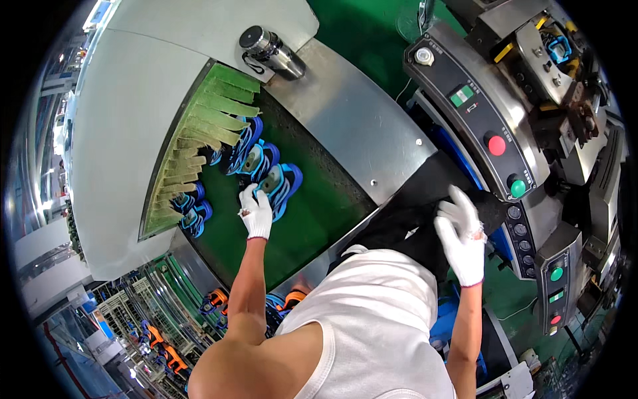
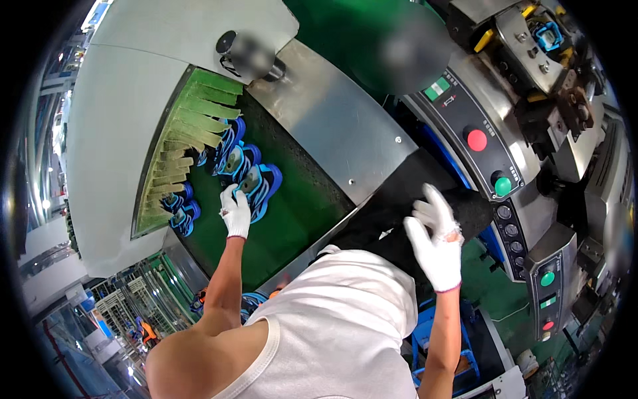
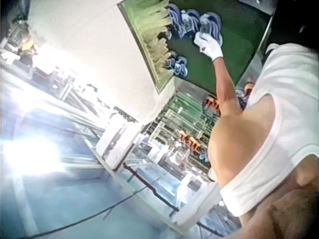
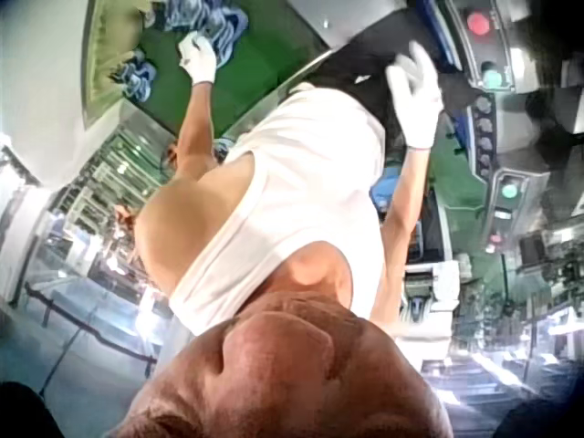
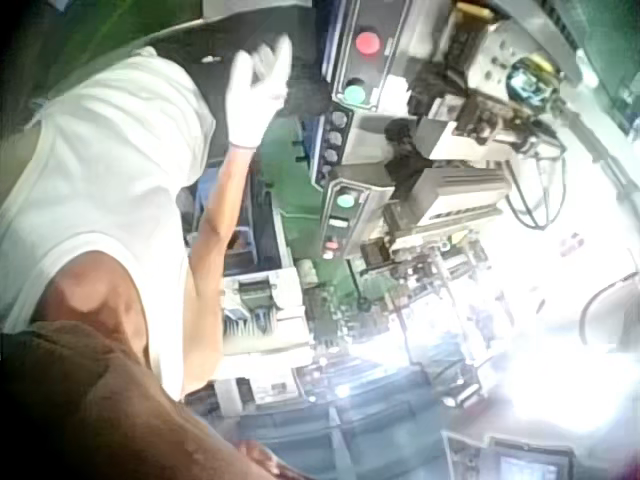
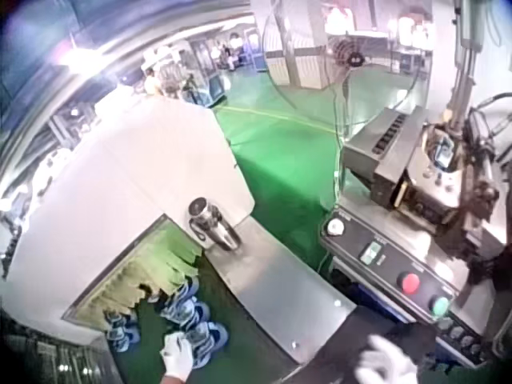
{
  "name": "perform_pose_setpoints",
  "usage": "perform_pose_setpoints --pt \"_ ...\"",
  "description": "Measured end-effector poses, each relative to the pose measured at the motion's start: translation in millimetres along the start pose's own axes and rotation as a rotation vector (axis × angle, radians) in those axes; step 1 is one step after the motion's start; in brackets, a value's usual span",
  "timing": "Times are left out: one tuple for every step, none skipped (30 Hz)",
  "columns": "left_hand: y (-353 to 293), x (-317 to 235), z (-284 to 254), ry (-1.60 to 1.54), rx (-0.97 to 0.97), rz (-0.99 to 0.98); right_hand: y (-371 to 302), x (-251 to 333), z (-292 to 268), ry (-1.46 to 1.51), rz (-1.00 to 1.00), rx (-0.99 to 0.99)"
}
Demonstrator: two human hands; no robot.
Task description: The person places blue shoe uppers into a sole-attaching machine, presses buttons to activate the pneumatic press, and then places the assembled shoes onto a conveyor belt.
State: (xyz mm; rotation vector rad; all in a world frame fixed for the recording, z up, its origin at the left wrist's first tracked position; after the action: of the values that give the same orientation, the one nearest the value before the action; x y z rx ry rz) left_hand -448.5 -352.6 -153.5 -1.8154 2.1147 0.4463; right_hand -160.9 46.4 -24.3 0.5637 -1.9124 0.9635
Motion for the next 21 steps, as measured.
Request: perform_pose_setpoints --pt "2.5 -11.4 -4.1 -0.034 0.003 0.123 10.1 14.9 13.9 -0.016 0.013 0.118" --pt "6.8 -30.8 -9.6 -0.068 0.045 0.201 22.5 26.2 29.2 -0.135 -0.233 0.183" --pt "8.9 -57.4 -14.5 -0.108 0.097 0.283 30.3 36.6 42.6 -0.269 -0.467 0.237" --pt "10.6 -90.1 -20.5 -0.148 0.11 0.397 33.2 53.9 55.1 -0.359 -0.55 0.257" --pt "12.7 -116.8 -21.4 -0.197 0.098 0.591 34.7 73.0 66.4 -0.455 -0.632 0.27" --pt "13.8 -153.4 -23.4 -0.262 0.171 0.702 39.3 82.2 77.1 -0.589 -0.679 0.262" --pt "13.5 -195.5 -28.3 -0.336 0.246 0.825 45.4 88.6 83.7 -0.735 -0.713 0.245" --pt "14.4 -230.3 -30.0 -0.395 0.278 0.953 57.1 82.0 96.5 -0.767 -0.567 0.268" --pt "16.5 -265.2 -31.3 -0.456 0.301 1.084 67.1 75.7 97.4 -0.79 -0.424 0.285" --pt "20.6 -300.9 -36.1 -0.548 0.309 1.228 70.6 86.5 79.0 -0.652 -0.39 0.272" --pt "24.6 -329.4 -39.4 -0.548 0.354 1.285 70.2 92.8 58.5 -0.508 -0.361 0.26" --pt "26.6 -364.7 -40.5 -0.586 0.463 1.342 66.4 82.7 39.0 -0.394 -0.449 0.085" --pt "24.4 -394.4 -45.5 -0.604 0.575 1.383 56.4 85.5 20.8 -0.383 -0.387 0.026" --pt "14.6 -431.3 -52.9 -0.568 0.655 1.455 45.5 82.8 -1.6 -0.241 -0.37 -0.056" --pt "5.8 -463.9 -57.2 -0.51 0.737 1.508 34.9 73.0 -19.1 -0.085 -0.358 -0.117" --pt "1.8 -490.5 -54.4 -0.553 0.868 1.508 24.6 51.6 -34.4 -0.031 -0.241 -0.156" --pt "-1.7 -526.4 -58.2 -0.585 0.802 1.651 14.5 25.8 -49.3 0.027 -0.119 -0.197" --pt "0.2 -560.2 -54.0 -0.566 0.669 1.71 -4.1 8.5 -65.3 0.168 -0.003 -0.189" --pt "3.0 -592.5 -49.4 -0.544 0.529 1.756 -24.6 0.1 -76.2 0.313 0.107 -0.169" --pt "12.0 -620.6 -30.6 -0.556 0.498 1.666 -42.5 7.9 -80.7 0.636 0.048 -0.228" --pt "25.1 -647.1 1.5 -0.566 0.47 1.572 -57.7 10.7 -83.0 0.959 -0.009 -0.28"
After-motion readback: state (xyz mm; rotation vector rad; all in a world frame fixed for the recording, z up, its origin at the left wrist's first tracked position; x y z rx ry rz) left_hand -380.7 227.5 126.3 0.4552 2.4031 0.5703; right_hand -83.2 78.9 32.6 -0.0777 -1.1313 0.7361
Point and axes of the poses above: each hand's wrist, its own y-axis towards the middle knuckle, its own z-axis out of the palm, x = y × z, the point moved 2 cm from there along y, towards the middle knuckle, and after that the axes turned 1 degree about x, right-handed, at the moved point
